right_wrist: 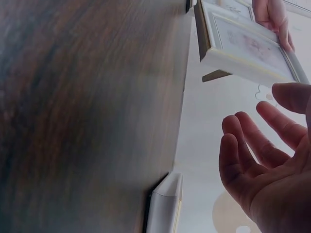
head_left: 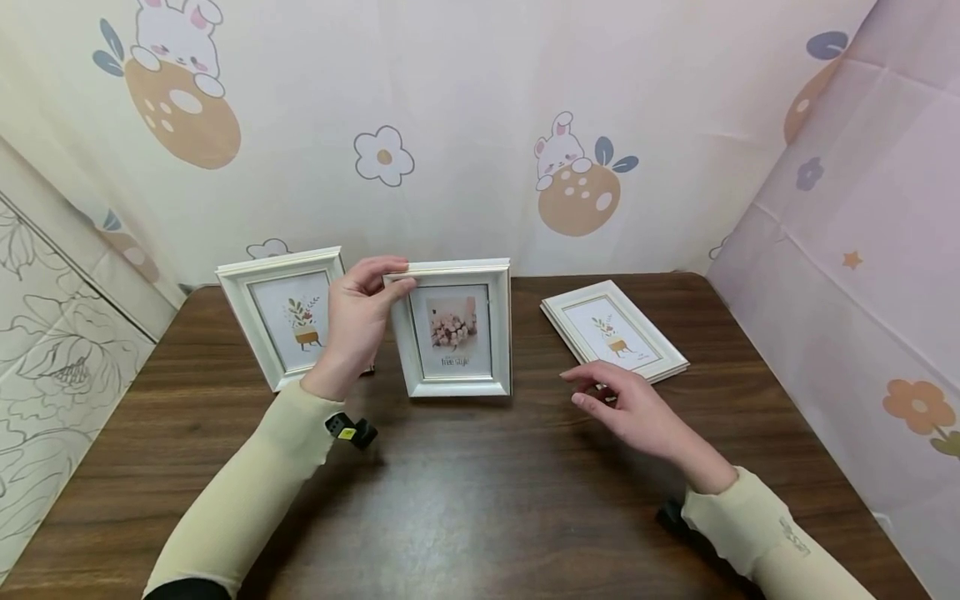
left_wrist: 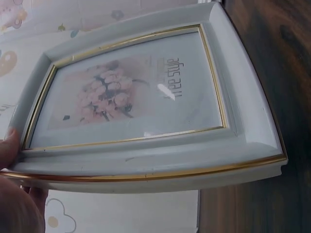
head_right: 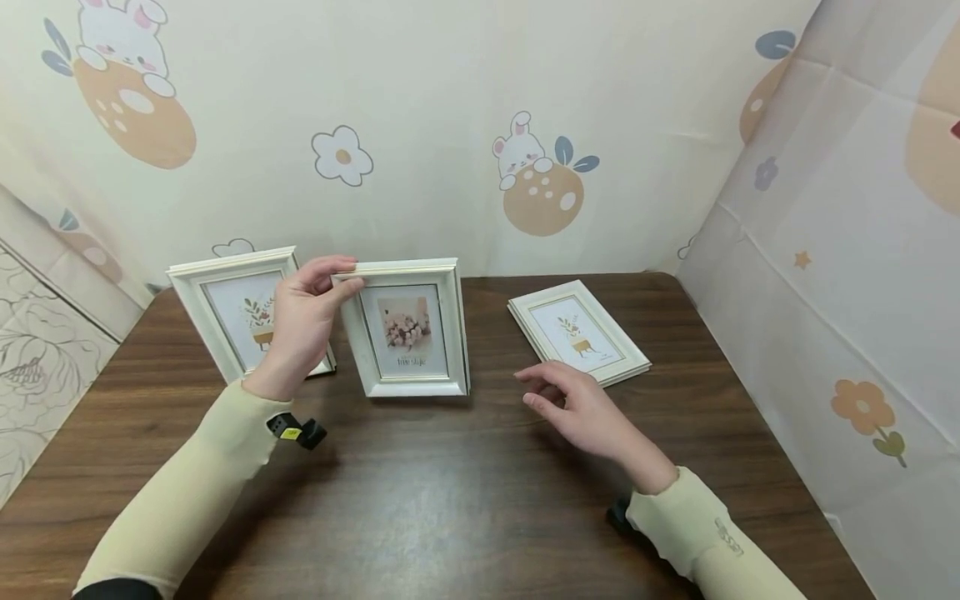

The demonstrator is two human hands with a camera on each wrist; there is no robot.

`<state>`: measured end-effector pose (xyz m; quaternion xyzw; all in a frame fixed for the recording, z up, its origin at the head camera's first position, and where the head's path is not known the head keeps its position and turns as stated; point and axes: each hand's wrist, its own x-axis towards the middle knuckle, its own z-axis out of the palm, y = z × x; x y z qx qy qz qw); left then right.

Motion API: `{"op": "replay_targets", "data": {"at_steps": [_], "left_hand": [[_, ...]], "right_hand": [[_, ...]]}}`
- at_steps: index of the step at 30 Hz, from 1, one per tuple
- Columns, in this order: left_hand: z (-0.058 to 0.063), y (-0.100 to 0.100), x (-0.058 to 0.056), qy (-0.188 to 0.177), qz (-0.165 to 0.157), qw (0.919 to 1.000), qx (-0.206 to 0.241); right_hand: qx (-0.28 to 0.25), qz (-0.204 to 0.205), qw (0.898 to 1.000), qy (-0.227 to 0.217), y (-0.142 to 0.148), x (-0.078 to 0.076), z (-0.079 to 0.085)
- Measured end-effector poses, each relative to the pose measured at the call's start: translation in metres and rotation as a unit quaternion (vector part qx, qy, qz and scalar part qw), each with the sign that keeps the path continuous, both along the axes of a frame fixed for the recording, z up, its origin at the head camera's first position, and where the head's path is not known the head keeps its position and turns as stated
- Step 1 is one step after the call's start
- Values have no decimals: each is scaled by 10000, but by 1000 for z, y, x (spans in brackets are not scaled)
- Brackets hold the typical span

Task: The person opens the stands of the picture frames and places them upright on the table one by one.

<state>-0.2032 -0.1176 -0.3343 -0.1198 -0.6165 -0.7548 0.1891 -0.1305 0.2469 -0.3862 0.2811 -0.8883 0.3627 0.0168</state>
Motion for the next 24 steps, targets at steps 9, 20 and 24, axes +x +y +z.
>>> {"op": "replay_targets", "data": {"at_steps": [9,20,24], "left_hand": [[0,2,-12,-62,177,9989,-422],[-1,4,-23,-301,209,9973,-638],[-1,3,-27,-300,216,9969,-698]], "right_hand": [[-181,335,9991,-174,-4,4,-4],[-145,484,9983,-289,-7,7,-7],[-118,439,9984,-339,-8,7,-7]]}}
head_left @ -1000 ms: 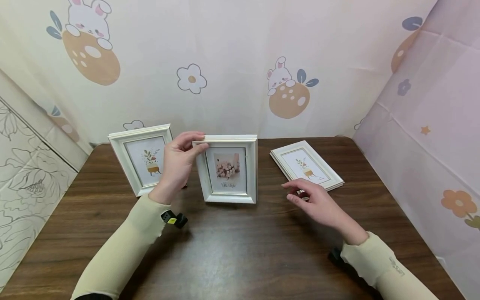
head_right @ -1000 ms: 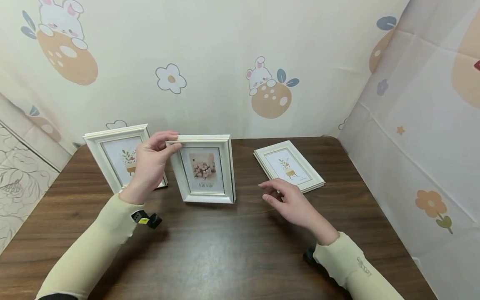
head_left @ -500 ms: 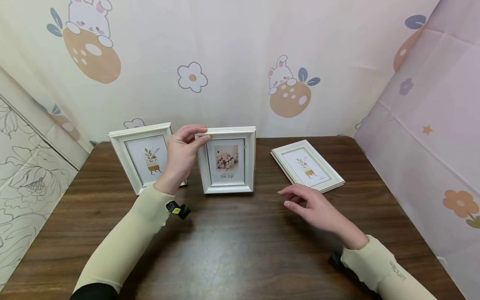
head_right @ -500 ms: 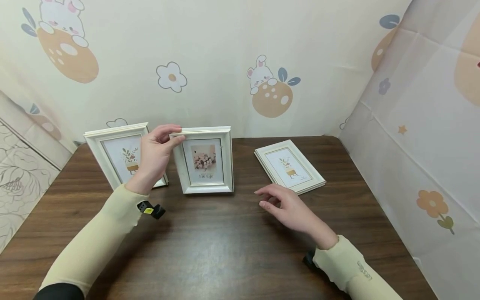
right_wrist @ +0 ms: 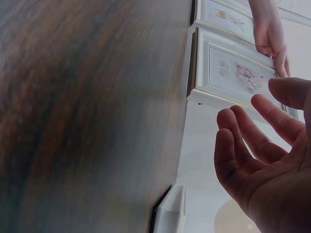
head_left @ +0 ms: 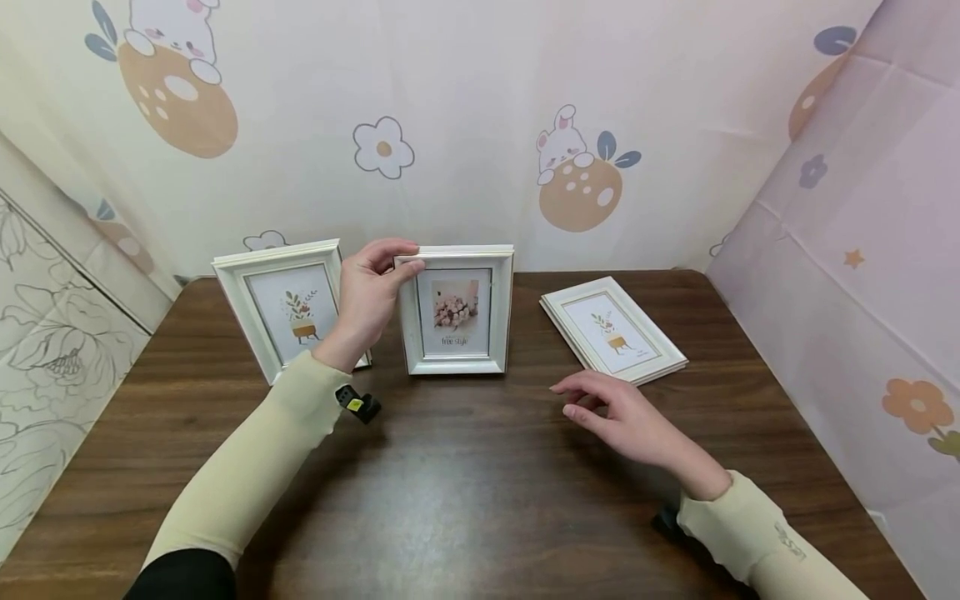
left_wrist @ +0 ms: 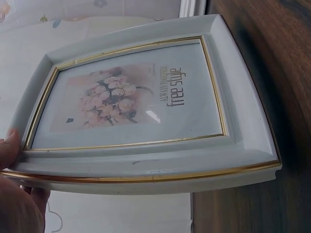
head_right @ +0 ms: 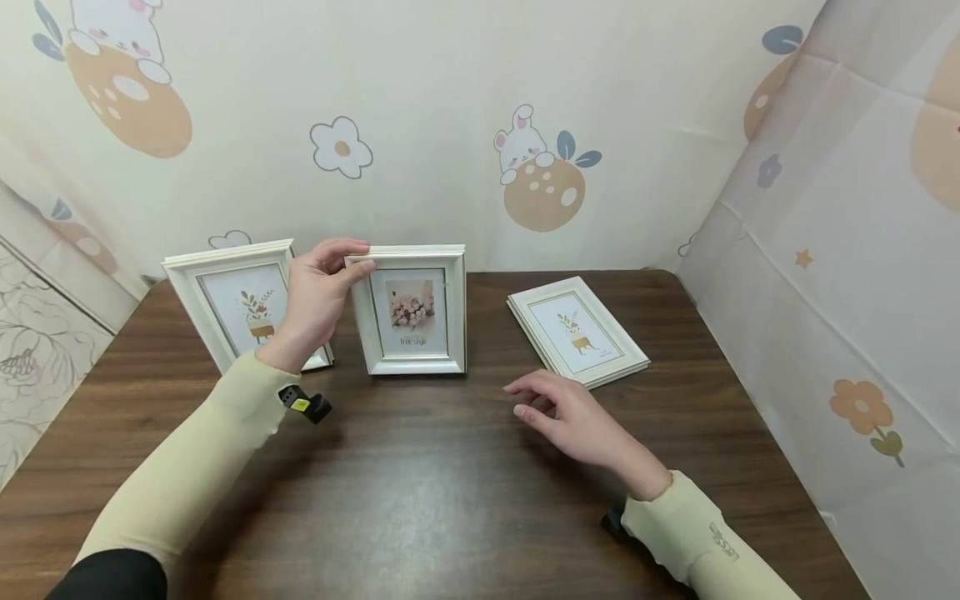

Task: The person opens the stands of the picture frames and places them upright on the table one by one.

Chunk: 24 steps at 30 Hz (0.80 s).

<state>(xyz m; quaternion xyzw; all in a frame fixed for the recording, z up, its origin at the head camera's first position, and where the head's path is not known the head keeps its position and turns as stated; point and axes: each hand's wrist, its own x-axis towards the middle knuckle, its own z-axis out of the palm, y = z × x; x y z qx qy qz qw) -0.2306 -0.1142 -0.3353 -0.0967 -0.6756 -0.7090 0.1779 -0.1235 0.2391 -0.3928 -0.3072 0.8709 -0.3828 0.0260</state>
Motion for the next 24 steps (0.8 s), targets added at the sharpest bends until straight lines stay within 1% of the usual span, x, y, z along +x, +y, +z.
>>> {"op": "replay_targets", "data": {"at_steps": [4,13,19,24], "left_hand": [[0,0,-5,-35,14,10000,-84],[-4,-1,-11,-271,10,9994,-234],[-4,-4,-12,-557,39,9979,-315],[-3,-6,-14,-666,-1,9967,-461]], "right_hand": [[28,-35,10000,-18,0,1,2],[45,-26,10000,61,1,0,1],[31,-96,9999,17,1,1,0],[103,-179,9998,31,3,1,0]]}}
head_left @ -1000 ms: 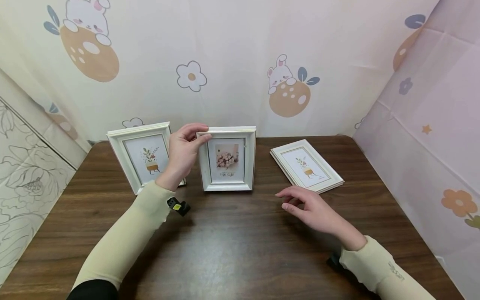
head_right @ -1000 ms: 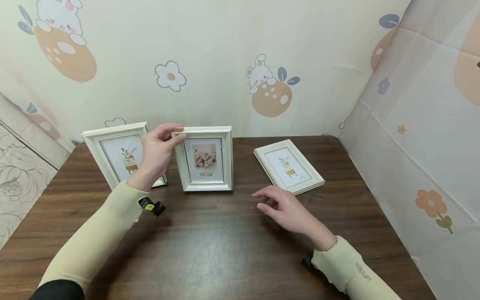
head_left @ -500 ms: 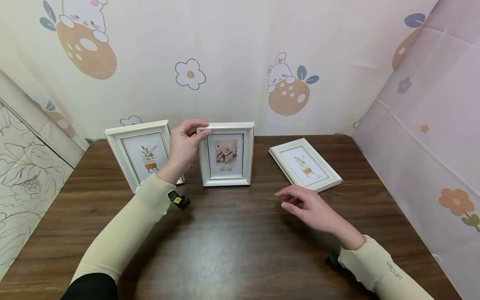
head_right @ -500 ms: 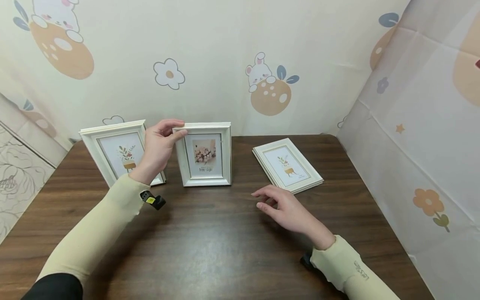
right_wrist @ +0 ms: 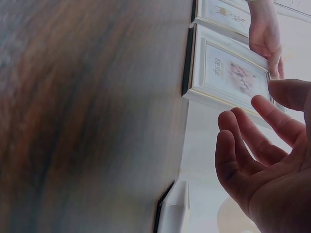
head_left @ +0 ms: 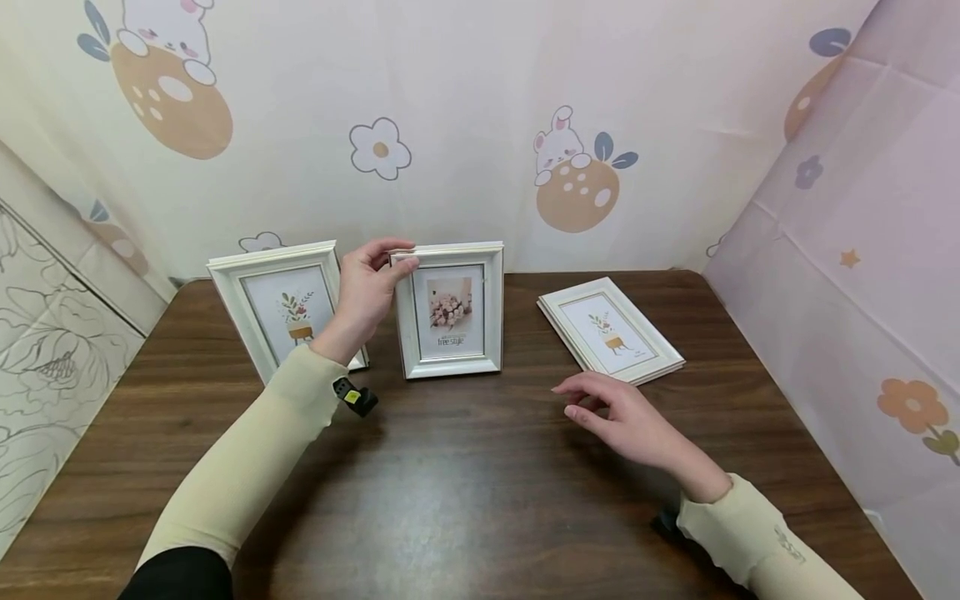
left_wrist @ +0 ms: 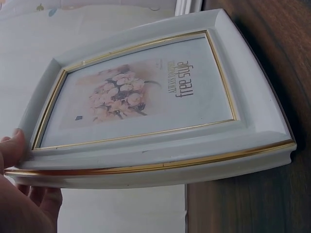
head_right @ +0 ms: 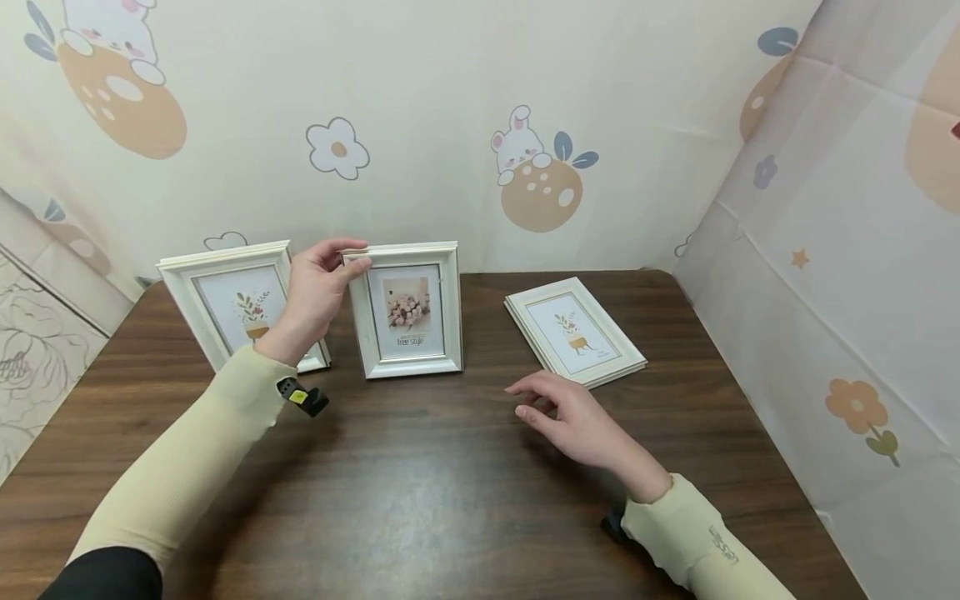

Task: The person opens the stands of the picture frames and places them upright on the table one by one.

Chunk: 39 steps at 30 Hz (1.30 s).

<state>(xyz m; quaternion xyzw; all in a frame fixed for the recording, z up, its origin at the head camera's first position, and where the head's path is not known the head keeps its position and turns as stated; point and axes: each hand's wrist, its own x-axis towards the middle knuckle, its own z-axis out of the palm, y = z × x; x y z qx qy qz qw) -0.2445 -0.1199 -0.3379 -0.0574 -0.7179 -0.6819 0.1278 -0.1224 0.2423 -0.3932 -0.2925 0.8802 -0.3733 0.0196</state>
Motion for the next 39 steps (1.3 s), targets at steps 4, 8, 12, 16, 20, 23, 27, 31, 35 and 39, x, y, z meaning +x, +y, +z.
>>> {"op": "replay_targets", "data": {"at_steps": [4,8,12,16,20,23,27,31,35,39], "left_hand": [[1,0,-2,-129,26,9999,39],[1,1,-5,-231,34,9997,96],[0,1,-7,-250,82,9996,61],[-1,0,-7,-281,161,9995,47],[-2,-1,-6,-264,188,9995,-10],[-2,0,-5,-158,147,9998,-44],[0,0,-4,97,-46,9999,-97],[1,-1,-2,364,-134,9990,-239],[5,0,4,602,-40,9972,-444],[18,5,20,810,-71,9942,-702]], "right_hand": [[19,-27,10000,23,2,0,0],[12,-77,10000,-4,3,1,1],[25,-91,10000,-6,3,1,2],[41,-82,10000,-13,3,1,1],[39,-67,10000,-33,4,1,1],[17,-53,10000,-33,3,1,1],[9,-40,10000,8,4,1,2],[-5,-52,10000,76,4,0,3],[-6,-101,9998,184,7,0,3],[-17,-163,9994,304,10,-2,6]]}}
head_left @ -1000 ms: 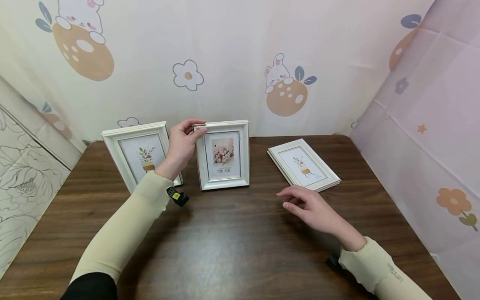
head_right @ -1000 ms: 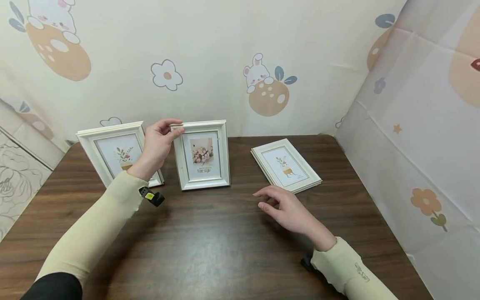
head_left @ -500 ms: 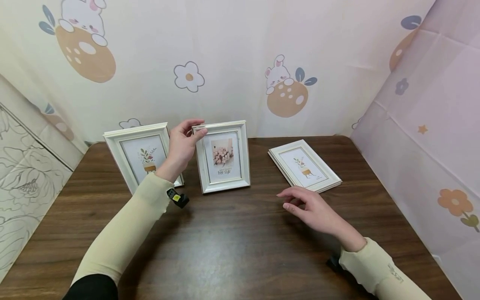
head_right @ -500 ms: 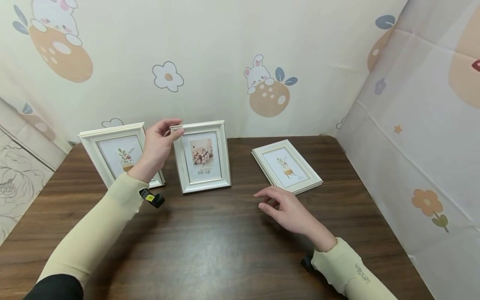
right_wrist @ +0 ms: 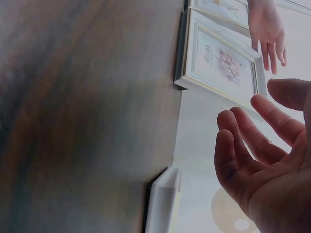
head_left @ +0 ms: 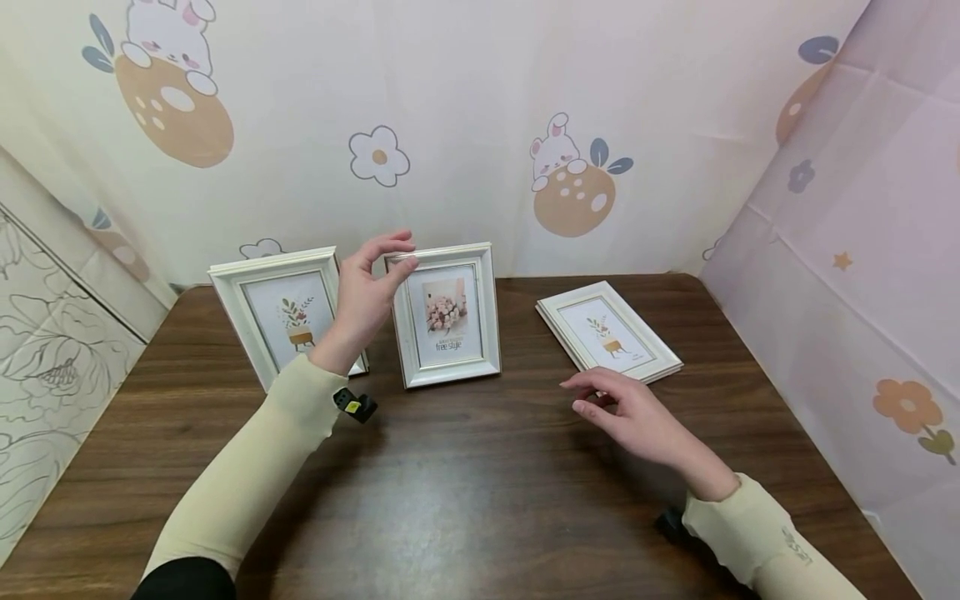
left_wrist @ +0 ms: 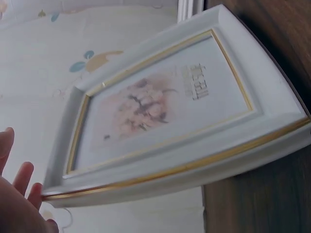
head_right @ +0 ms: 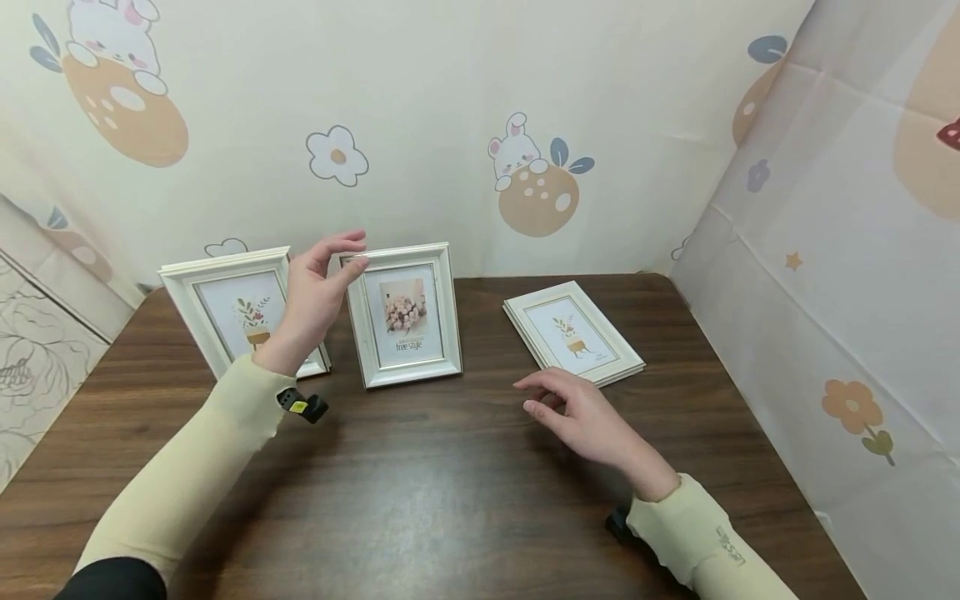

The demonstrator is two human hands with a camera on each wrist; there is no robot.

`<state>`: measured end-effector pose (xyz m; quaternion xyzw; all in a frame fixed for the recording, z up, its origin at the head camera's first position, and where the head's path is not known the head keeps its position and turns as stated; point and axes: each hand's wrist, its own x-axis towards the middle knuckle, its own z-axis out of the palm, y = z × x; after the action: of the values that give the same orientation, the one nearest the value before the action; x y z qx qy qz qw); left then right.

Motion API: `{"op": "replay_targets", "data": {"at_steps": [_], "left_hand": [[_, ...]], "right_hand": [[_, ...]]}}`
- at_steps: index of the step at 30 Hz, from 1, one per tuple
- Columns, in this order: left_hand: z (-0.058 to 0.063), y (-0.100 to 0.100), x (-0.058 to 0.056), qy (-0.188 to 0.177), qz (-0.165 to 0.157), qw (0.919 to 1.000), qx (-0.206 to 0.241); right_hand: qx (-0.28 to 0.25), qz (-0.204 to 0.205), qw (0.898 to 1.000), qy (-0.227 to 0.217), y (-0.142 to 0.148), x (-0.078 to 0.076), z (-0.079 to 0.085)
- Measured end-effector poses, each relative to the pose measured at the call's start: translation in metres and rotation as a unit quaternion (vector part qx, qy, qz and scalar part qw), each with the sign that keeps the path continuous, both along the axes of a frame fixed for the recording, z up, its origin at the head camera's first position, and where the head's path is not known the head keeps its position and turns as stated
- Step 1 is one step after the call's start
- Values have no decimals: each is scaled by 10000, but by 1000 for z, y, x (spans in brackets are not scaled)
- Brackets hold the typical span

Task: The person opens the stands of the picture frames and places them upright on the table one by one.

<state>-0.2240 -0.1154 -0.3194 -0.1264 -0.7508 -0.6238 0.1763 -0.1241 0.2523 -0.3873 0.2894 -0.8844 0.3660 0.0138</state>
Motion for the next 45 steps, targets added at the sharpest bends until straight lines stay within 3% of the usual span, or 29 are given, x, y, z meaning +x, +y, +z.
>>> {"op": "replay_targets", "data": {"at_steps": [5,9,12,19,23,30,35,41,45], "left_hand": [[18,8,27,292,-215,9991,-218],[21,9,40,525,-437,9973,-279],[16,7,45,563,-656,9959,-280],[-13,-5,43,336,-1038,9938,-229],[-20,-9,53,276,-1306,9905,-338],[-29,-13,71,-125,-1729,9829,-617],[-40,-15,81,-430,-1968,9773,-652],[-53,-19,87,-1119,-2356,9640,-516],[-58,-22,90,-1483,-2447,9553,-748]], "right_hand": [[63,-158,9998,-51,3,-3,7],[107,-234,9997,-45,5,-8,12],[36,-201,9998,74,8,-13,14],[-11,-304,9992,272,16,-23,20],[139,-523,9978,389,22,-28,24],[230,-768,9952,554,29,-37,27],[258,-978,9940,418,35,-45,31],[437,-1246,9912,128,43,-56,38],[529,-1416,9885,-15,49,-66,38]]}}
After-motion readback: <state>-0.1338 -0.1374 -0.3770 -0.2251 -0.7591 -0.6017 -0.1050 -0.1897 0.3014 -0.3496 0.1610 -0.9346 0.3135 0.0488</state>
